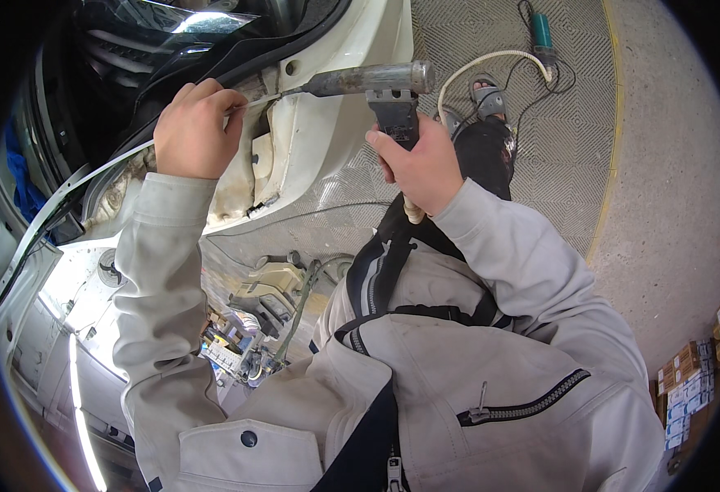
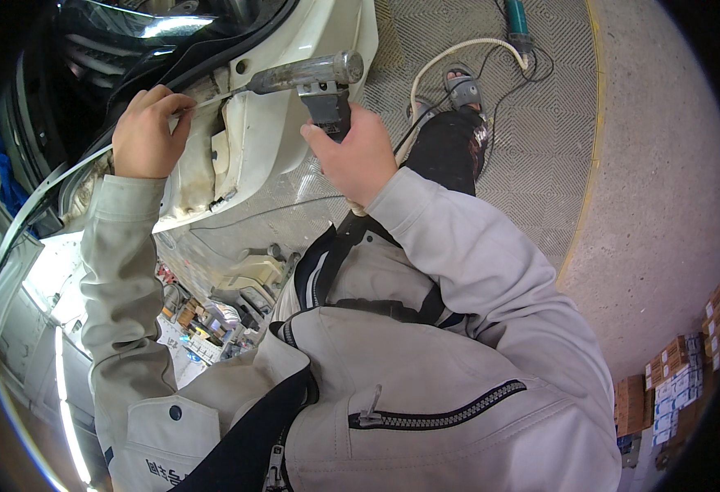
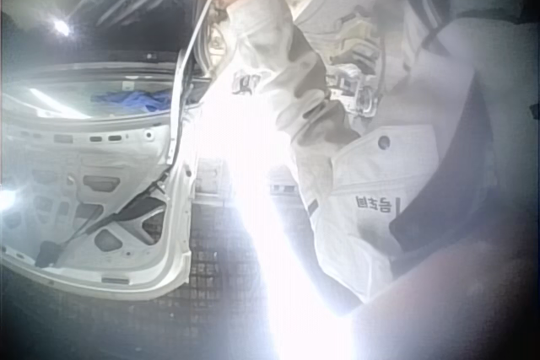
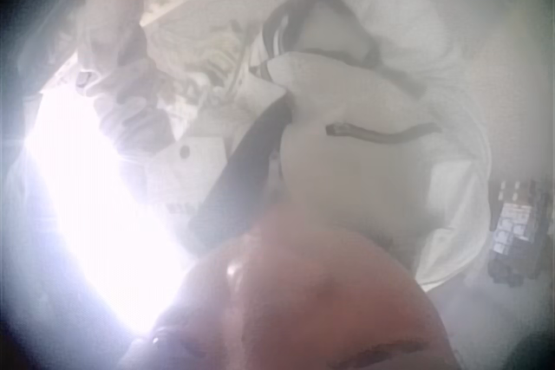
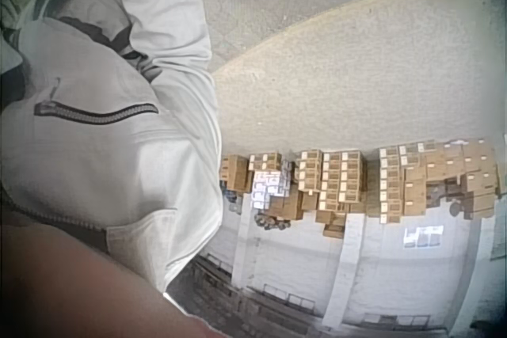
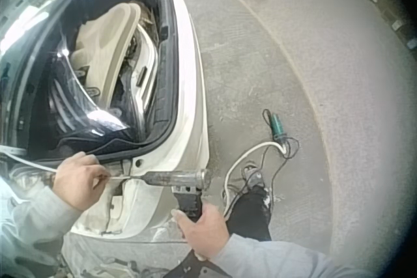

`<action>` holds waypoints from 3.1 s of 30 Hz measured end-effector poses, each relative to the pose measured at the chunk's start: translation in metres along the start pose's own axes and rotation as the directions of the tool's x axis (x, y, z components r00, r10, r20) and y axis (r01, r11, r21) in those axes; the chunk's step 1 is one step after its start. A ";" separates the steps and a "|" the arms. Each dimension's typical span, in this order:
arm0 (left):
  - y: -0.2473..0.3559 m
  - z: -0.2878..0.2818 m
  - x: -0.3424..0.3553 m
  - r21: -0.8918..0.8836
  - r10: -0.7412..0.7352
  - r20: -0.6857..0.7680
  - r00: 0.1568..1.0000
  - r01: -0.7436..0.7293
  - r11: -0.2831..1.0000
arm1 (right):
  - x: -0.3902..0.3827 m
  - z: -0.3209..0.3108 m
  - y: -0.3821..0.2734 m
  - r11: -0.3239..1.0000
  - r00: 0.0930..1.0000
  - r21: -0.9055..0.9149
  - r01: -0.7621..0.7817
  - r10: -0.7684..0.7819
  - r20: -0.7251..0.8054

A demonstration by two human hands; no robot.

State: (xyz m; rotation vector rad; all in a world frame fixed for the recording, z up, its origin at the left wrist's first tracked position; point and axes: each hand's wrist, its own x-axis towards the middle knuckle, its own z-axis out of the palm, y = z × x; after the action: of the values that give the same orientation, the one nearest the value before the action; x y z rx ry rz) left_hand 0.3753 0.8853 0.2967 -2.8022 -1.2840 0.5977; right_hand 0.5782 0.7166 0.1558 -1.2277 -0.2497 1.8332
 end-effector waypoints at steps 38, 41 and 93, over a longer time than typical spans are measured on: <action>-0.001 0.002 -0.001 -0.043 -0.009 0.018 1.000 0.010 0.999 | -0.005 -0.002 -0.003 0.999 0.999 0.036 -0.028 0.027 0.038; -0.001 0.002 -0.001 -0.044 -0.013 0.018 1.000 0.014 0.999 | -0.005 -0.002 -0.004 0.999 0.999 0.043 -0.029 0.027 0.044; 0.040 -0.039 -0.039 0.207 -0.187 0.099 0.977 0.164 0.964 | 0.005 -0.059 -0.090 1.000 1.000 0.000 -0.005 0.005 0.010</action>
State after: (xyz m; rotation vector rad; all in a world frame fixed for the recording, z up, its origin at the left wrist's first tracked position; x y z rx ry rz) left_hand 0.3951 0.8360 0.3401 -2.4950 -1.3884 0.8404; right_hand 0.6763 0.7560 0.1762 -1.2209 -0.2527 1.8435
